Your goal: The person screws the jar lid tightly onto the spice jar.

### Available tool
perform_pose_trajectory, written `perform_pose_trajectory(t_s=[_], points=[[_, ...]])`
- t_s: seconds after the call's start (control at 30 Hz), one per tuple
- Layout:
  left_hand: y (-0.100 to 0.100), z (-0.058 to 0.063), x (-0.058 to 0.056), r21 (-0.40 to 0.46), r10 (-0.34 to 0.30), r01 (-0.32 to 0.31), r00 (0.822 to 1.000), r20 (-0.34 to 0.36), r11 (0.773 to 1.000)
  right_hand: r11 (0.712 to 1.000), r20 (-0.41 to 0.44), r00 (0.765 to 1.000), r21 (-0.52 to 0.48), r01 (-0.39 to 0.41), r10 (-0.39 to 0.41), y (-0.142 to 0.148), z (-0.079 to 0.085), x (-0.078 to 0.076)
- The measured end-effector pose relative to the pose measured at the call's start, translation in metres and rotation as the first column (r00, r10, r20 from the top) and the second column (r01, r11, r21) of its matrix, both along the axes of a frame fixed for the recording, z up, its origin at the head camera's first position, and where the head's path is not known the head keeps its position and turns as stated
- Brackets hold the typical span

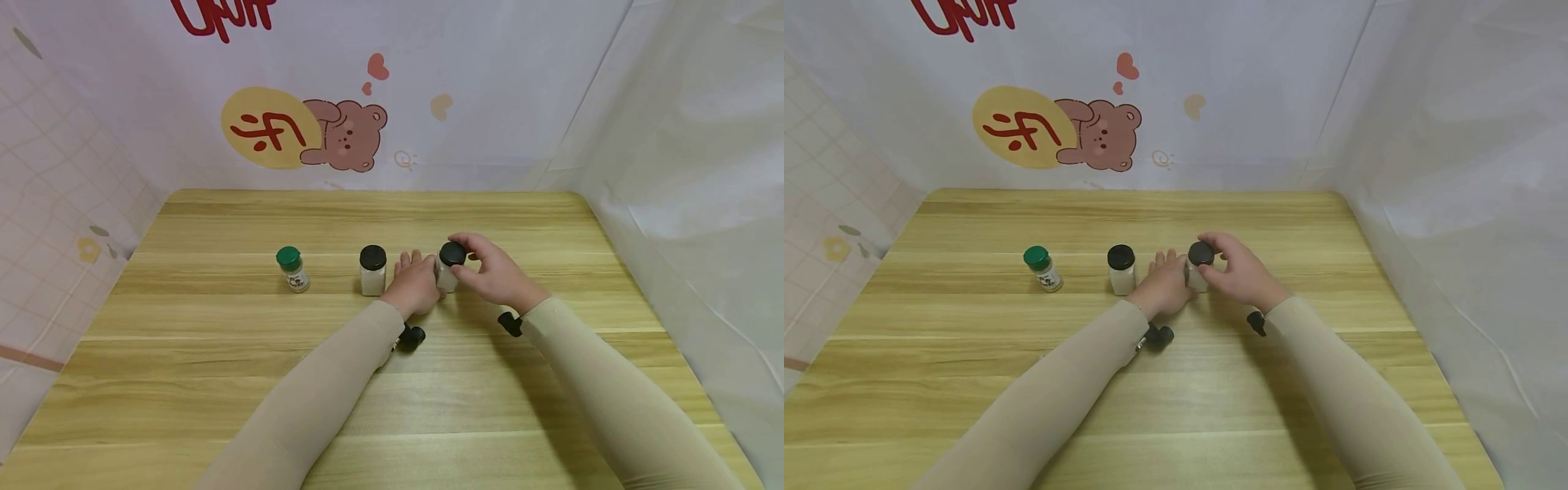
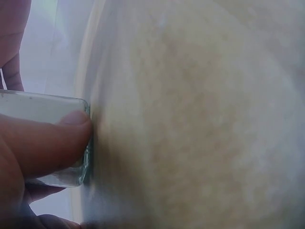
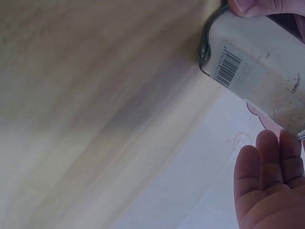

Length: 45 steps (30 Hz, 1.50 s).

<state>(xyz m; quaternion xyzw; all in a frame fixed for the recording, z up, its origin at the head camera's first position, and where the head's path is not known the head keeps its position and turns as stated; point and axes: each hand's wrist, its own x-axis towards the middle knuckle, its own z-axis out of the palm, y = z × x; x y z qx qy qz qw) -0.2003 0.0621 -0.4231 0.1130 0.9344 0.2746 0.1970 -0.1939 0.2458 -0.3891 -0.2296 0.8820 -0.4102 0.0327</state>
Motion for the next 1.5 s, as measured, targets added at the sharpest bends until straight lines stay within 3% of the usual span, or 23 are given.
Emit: perform_pose_trajectory(t_s=[1.5], points=[[-0.0013,-0.0018,0.0006,-0.005,-0.021,0.021,0.999,-0.025,1.0,0.999,-0.004,0.999,0.007,0.042,-0.042,0.0011,-0.0052,-0.0011]])
